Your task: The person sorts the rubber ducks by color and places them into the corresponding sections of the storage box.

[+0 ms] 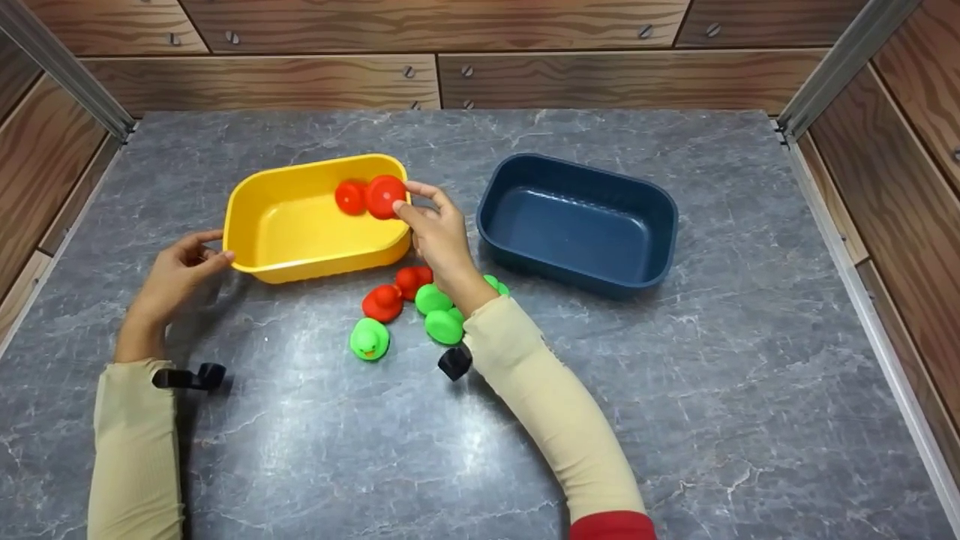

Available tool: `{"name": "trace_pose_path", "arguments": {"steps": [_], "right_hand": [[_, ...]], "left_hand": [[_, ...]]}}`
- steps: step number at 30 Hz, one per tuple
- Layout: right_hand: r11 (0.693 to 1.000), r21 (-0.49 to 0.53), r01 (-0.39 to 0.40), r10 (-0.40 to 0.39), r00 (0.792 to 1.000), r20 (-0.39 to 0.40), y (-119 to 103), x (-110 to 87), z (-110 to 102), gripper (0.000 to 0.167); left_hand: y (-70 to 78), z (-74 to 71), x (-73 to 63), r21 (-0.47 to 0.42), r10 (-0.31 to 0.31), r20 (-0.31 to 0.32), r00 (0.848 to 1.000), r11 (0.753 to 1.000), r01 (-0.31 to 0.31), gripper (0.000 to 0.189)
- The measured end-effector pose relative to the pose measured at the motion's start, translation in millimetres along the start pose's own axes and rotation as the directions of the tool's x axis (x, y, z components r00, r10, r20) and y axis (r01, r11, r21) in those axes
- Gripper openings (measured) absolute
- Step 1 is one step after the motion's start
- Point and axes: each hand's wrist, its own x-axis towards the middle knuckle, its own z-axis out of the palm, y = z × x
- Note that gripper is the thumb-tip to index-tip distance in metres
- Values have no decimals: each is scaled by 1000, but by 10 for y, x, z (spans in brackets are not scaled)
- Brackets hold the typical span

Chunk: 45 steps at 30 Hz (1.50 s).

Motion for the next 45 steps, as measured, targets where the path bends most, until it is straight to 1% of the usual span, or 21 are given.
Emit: {"name": "trace_pose_path", "arguments": {"steps": [4,9,14,17,24,31,35,40,43,45], "right_hand": [[999,-28,-22,22,1000,-9,2,37,23,34],[998,-44,-49,49,999,5,2,56,28,39],[997,-45,-65,66,998,16,-3,43,2,35],[995,-65,-76,78,997,29,-13,23,-21,35],[988,-130,-79,89,993,78,-36,-16,-83,44],[980,-187,-70,95,987,129,-19,-47,-131,47],[966,-249,-69,108,984,144,-3,-70,-161,46],[936,-346,-67,137,974,181,21,-91,-215,46],[909,-412,-57,164,959,230,27,-104,-240,45],[890,-454,-55,196,942,271,27,-114,-250,46]], "left_hand": [[-35,-2,19,14,21,-9,1000,1000,-21,57],[-36,-8,8,44,45,-23,999,998,-44,55],[-31,-15,-7,39,38,-22,999,999,-37,56],[-32,-16,-10,35,35,-21,999,999,-34,57],[-48,-5,15,13,28,-17,999,1000,-28,56],[-57,5,33,-1,18,-13,1000,1000,-18,56],[-54,-1,24,6,21,-16,1000,1000,-21,56],[-39,-5,24,19,13,-14,1000,1000,-13,56],[-42,1,30,19,15,-16,1000,1000,-15,57],[-48,6,41,14,16,-19,1000,1000,-16,57]]}}
